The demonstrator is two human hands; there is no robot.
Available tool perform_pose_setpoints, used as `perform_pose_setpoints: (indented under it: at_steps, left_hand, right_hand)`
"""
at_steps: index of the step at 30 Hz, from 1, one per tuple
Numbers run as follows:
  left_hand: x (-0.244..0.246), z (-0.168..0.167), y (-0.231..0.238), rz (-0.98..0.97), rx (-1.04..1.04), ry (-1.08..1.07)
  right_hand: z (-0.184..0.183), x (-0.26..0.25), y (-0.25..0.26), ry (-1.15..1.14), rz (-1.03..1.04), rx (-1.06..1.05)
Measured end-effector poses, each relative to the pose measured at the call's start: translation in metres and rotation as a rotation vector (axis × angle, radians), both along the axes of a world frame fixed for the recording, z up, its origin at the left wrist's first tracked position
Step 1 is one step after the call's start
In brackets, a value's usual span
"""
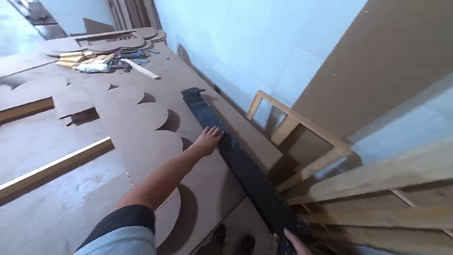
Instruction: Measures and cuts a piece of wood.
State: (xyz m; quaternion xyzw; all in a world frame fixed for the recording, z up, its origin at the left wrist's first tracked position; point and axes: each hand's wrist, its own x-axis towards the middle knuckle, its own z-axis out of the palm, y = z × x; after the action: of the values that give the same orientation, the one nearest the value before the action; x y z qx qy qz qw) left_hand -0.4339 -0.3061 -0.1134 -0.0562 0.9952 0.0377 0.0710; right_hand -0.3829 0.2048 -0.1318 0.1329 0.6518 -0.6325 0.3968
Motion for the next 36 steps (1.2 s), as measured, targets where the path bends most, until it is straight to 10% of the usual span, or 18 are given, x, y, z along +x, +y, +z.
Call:
perform_pose_setpoints:
  at_steps: [7, 16, 27, 30, 33, 36]
  left_hand:
    - [0.210, 0.024, 0.072, 0.445, 0.486, -0.055]
    - [0.392, 0.014, 0.309, 1.158, 0.758, 0.382]
    - [0.385, 0.082, 0.393, 1.327, 1.287, 1.153]
    - [0.461, 0.079, 0.425, 1.555, 0.731, 1.240]
    - [0.553, 0.067, 0.462, 1.637, 0.084, 1.100]
    - [0.636, 0.058, 0.495, 1.761, -0.132, 1.035]
  right_hand:
    - [-0.015, -0.124, -0.131, -0.069, 0.231, -0.097]
    - [-0.010, -0.163, -0.203, 0.011, 0.715, -0.130]
    - [0.093, 0.166, -0.211, 0.096, 1.323, -1.115]
    - [0.086, 0.257, -0.208, 0.103, 1.562, -1.093]
    - [0.076, 0.364, -0.185, -0.332, 1.684, -0.947]
    - [0.072, 0.478, -0.162, -0.739, 1.722, -1.009]
